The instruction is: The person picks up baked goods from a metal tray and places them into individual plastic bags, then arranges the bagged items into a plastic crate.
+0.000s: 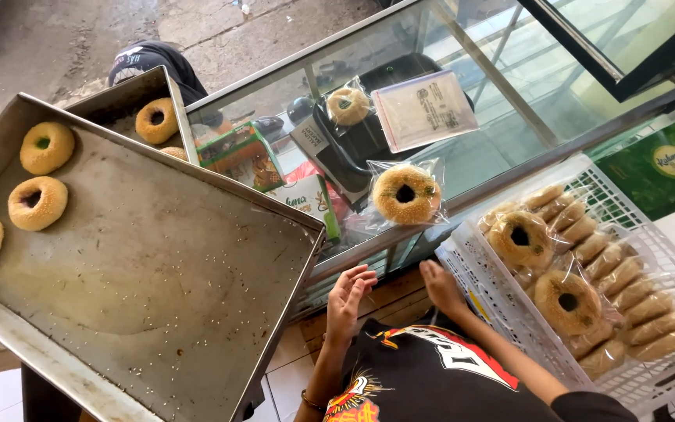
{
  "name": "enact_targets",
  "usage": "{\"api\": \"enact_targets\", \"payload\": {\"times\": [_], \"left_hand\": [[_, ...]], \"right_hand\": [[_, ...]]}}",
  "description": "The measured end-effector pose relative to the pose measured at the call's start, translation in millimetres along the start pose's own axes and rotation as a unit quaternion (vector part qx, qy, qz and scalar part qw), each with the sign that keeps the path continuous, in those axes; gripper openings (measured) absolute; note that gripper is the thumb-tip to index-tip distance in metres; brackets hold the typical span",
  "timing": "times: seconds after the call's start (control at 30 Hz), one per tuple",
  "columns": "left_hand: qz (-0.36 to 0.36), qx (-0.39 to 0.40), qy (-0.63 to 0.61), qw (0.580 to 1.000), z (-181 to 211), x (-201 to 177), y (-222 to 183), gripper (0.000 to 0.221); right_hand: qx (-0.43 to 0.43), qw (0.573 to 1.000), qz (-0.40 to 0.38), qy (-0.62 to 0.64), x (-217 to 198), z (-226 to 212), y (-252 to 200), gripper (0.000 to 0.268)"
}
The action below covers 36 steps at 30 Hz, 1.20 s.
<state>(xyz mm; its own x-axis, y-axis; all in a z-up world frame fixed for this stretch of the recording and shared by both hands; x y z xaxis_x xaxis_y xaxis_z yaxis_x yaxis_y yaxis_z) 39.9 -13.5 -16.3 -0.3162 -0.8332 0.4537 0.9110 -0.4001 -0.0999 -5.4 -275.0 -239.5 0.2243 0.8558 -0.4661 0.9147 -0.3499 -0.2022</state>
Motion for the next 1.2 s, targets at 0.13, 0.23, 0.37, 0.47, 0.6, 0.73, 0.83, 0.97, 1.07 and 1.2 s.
{"api": "enact_targets", "payload": {"times": [0.13, 0.23, 0.37, 0.47, 0.6, 0.73, 0.83, 0.97, 1.07, 1.2], "left_hand": [[0.011, -0.001, 0.005, 1.000, 5.5, 3.9, -4.7, 0.036], [0.021, -0.022, 0.030, 0.999, 9.5, 1.4, -9.0, 0.036], [0.025, -0.045, 0.037, 0.998, -2.3, -6.9, -7.0, 0.036], [0.028, -0.064, 0.032, 0.997, -10.1, -6.8, -2.6, 0.036], [0.001, -0.086, 0.023, 0.996, -17.2, 1.7, 6.2, 0.035], [-0.030, -0.103, 0.027, 0.994, -25.2, 13.9, 16.7, 0.035], [-0.040, -0.106, 0.039, 0.993, -29.4, 20.8, 21.7, 0.035], [-0.056, -0.112, 0.046, 0.991, -39.7, 25.3, 27.8, 0.035], [-0.059, -0.114, 0.037, 0.991, -49.1, 26.1, 32.5, 0.035], [-0.057, -0.121, 0.042, 0.990, -61.7, 28.4, 41.9, 0.035]], "right_hand": [[0.022, 0.856, -0.165, -0.489, 13.1, 89.3, -17.4, 0.080], [0.146, 0.964, -0.207, -0.088, 53.5, 255.0, -8.3, 0.097], [0.227, 0.841, -0.190, -0.453, -33.7, 78.8, -43.6, 0.094], [0.239, 0.949, -0.181, 0.095, -37.0, 95.4, -30.4, 0.076], [0.093, 0.984, -0.131, 0.079, -97.1, -33.0, -48.1, 0.058], [0.075, 0.934, -0.276, 0.212, -122.1, -56.3, -67.5, 0.039], [0.036, 0.998, -0.003, 0.047, -192.6, -113.5, -85.7, 0.033], [0.138, 0.944, 0.149, -0.259, -279.6, -115.4, -107.9, 0.041], [0.112, 0.883, 0.205, -0.408, -325.9, -82.5, -123.4, 0.074], [0.385, 0.858, 0.095, -0.327, -342.4, 47.4, -128.0, 0.093]]}}
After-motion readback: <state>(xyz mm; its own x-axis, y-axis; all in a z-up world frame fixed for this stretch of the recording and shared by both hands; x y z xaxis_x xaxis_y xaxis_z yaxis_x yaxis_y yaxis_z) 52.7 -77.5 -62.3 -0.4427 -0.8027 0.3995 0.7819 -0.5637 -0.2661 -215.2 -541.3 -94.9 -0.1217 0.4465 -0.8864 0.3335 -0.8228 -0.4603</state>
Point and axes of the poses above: each hand's wrist, its own y-axis towards the middle knuckle, its own x-axis out of the palm, z = x × y, the point moved 5 cm from there along y, towards the middle knuckle, and after that the axes turned 9 degrees about -y, right-handed, at the moved point
